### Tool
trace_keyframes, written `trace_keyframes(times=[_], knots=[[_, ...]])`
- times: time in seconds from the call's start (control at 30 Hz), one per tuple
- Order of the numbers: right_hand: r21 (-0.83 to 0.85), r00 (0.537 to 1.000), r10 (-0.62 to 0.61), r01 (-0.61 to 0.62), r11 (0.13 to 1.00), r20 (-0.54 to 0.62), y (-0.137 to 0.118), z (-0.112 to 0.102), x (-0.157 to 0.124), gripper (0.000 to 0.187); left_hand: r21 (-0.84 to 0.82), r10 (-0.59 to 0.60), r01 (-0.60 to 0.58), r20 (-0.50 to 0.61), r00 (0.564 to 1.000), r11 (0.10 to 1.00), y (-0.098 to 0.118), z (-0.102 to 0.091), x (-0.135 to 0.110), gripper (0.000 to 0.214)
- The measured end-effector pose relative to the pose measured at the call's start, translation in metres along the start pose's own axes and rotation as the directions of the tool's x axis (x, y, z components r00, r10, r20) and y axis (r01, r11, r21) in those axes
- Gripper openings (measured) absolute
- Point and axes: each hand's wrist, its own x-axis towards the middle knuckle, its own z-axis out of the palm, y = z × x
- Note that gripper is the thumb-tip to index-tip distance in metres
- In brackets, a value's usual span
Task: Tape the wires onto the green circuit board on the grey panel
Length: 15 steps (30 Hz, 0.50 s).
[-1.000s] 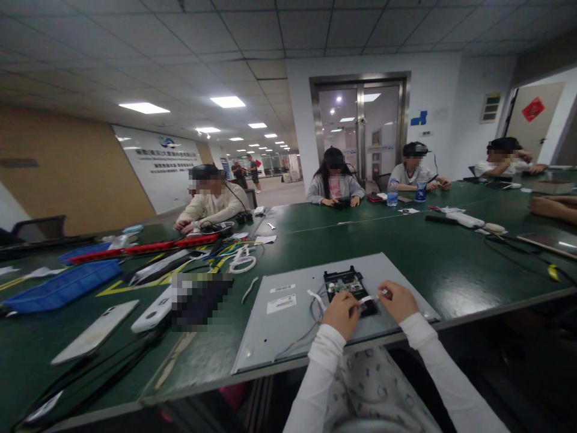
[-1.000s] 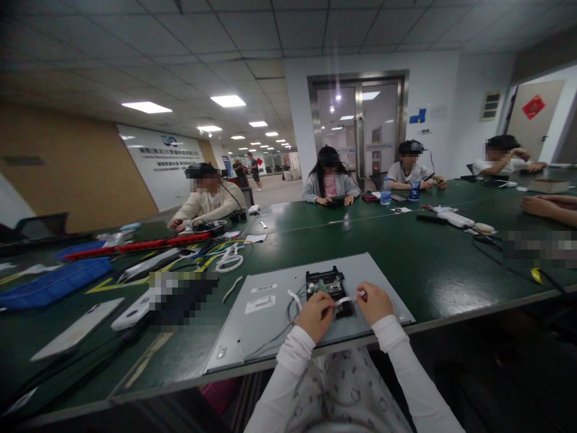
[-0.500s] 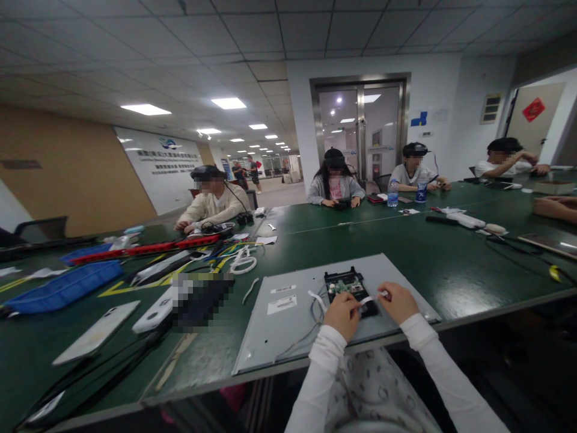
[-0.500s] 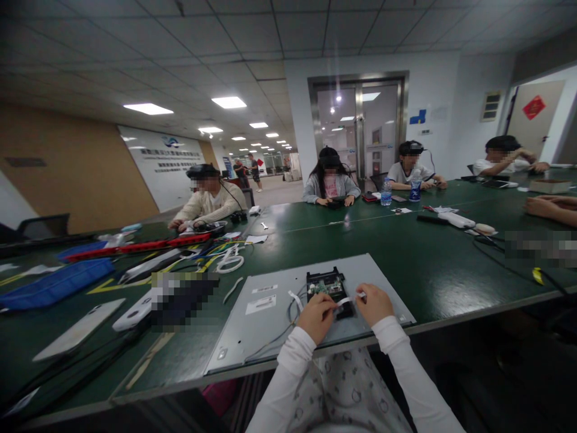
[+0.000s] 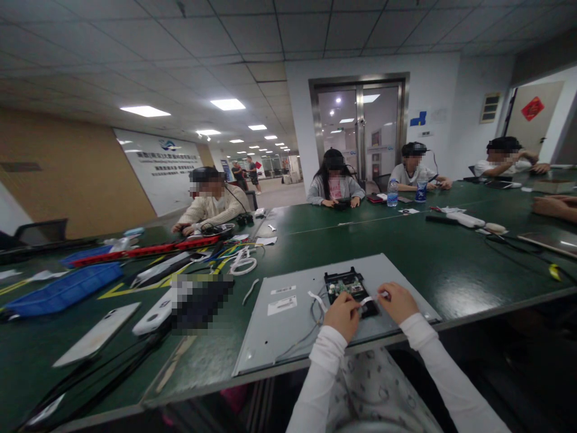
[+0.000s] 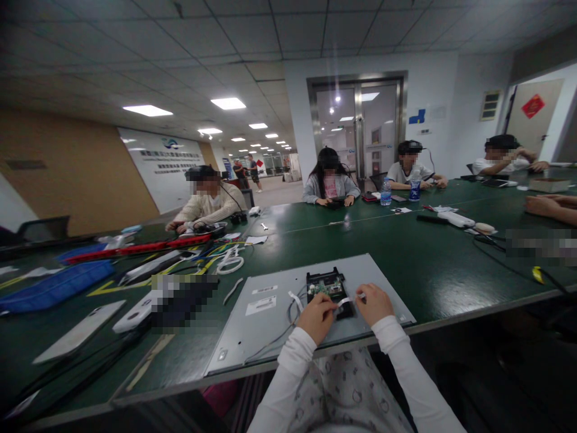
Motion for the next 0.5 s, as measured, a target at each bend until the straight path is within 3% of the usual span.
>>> trace_keyframes(times=[0.27, 0.5], knots=[[-0.007, 1.000, -0.021, 0.021, 1.000, -0.014, 0.0028, 0.0032, 0.0013, 0.012, 0.030, -0.016, 0.016, -0.001, 1.000, 0.999, -0.0003, -0.0006, -0.0014, 0.027], [0.086, 0.994, -0.051, 0.060, 0.995, -0.097, 0.0013, -0.0019, -0.0020, 0.020, 0.039, -0.006, 0.011, -0.141, 0.990, 0.999, 0.0027, -0.0064, -0.0034, 0.027]])
